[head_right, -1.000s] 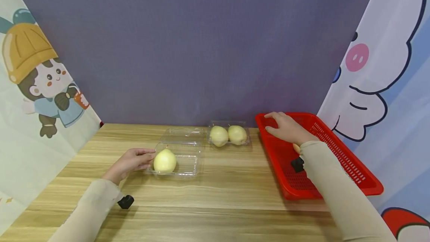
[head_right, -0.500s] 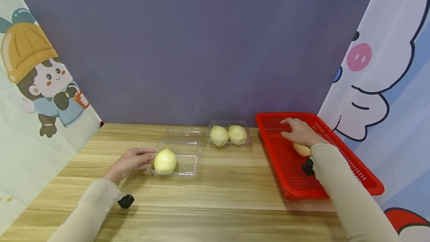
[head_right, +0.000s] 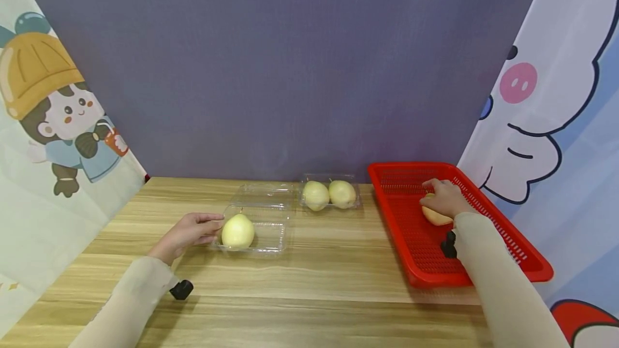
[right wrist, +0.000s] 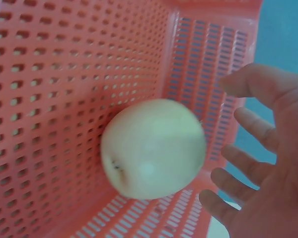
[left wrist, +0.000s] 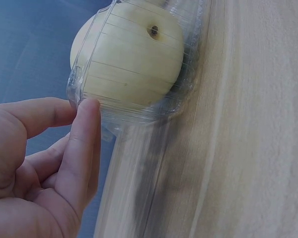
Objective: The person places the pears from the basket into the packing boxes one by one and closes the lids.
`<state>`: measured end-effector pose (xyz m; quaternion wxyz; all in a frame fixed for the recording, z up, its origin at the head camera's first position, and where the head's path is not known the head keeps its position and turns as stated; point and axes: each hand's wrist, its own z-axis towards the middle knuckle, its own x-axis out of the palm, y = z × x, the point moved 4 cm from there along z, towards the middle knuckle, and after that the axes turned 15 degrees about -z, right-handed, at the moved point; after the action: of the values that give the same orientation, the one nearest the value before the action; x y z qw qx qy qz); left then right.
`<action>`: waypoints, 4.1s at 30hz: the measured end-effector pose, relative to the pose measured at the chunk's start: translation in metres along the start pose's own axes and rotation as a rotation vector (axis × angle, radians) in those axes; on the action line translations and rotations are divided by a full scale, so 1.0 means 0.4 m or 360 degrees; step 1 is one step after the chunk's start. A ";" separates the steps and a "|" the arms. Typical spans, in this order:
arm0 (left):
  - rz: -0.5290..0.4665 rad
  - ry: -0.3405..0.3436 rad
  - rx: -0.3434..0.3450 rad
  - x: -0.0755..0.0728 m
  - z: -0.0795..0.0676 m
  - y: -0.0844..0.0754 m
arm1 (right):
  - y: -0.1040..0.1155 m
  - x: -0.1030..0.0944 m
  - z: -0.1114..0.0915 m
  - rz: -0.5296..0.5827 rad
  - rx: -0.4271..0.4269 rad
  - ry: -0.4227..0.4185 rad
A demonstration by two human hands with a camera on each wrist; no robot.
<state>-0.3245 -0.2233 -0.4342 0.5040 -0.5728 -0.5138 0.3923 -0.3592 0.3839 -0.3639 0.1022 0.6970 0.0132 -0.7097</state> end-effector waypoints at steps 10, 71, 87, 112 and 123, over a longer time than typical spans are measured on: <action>0.0002 0.0003 0.0004 -0.001 0.002 0.000 | -0.049 0.030 -0.003 -0.0004 -0.0005 0.0063; -0.0045 0.0001 0.0018 -0.003 0.003 -0.001 | -0.012 0.026 -0.045 0.0427 0.0001 0.0553; -0.0040 0.0003 0.0015 -0.001 -0.002 0.002 | 0.004 -0.023 -0.049 0.0335 -0.0135 0.0349; -0.0031 -0.0005 0.0025 0.000 -0.003 0.002 | 0.108 -0.108 -0.043 0.0197 -0.0380 0.0029; -0.0035 -0.0010 0.0018 0.002 -0.005 -0.001 | 0.192 -0.142 -0.041 0.0120 -0.0388 -0.0022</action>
<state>-0.3224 -0.2232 -0.4333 0.5099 -0.5631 -0.5194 0.3913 -0.3300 0.3187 -0.2984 0.2129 0.6745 0.0725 -0.7032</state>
